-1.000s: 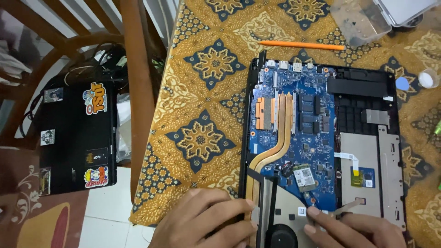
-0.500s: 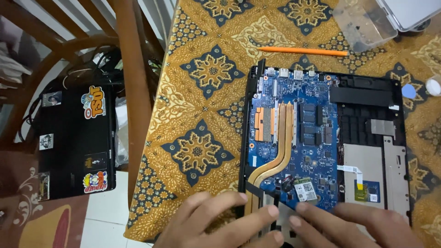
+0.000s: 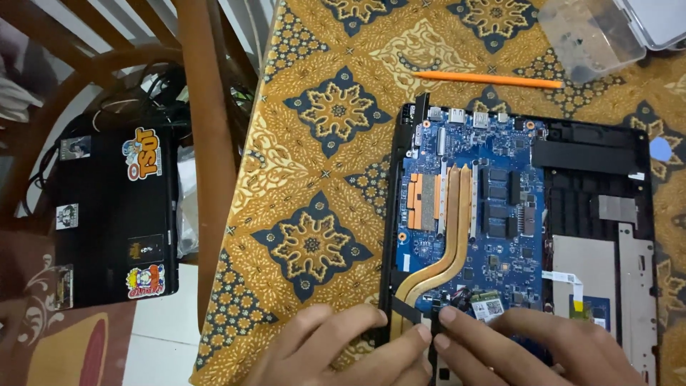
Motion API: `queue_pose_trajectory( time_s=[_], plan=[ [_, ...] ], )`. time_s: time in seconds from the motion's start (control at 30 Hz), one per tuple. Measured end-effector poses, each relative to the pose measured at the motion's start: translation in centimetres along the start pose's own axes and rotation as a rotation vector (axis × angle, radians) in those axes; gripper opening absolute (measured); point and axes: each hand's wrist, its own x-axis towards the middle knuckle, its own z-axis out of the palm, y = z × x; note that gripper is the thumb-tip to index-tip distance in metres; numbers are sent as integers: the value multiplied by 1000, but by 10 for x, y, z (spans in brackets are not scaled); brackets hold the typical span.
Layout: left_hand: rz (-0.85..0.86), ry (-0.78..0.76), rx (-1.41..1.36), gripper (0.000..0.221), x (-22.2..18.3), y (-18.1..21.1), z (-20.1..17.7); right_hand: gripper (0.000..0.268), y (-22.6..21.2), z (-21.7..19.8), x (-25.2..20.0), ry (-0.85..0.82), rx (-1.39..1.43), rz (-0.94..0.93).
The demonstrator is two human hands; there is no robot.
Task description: Reinstalling a cooling fan and connecting internal ribbon cables during a laptop repair.
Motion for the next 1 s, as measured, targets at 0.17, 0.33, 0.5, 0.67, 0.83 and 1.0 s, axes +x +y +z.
queue_pose_trajectory(
  time_s=[0.17,0.33,0.5,0.67,0.83,1.0],
  plan=[
    [-291,5,23,18,-8,10,6,45,1,2,-2,26,-33,-64],
    [-374,52,99,19,-4,17,8,51,12,10,-6,-137,-47,128],
    [-400,7,77,21,-5,22,8,53,17,4,-8,45,-196,-296],
    [-382,-21,37,15,-7,22,2,48,-13,1,-14,102,-223,-92],
    [-317,34,14,13,-9,20,1,37,-24,4,-9,174,-96,73],
    [-149,-16,-71,19,-15,9,-4,45,-23,-1,-7,138,-169,-164]
  ],
)
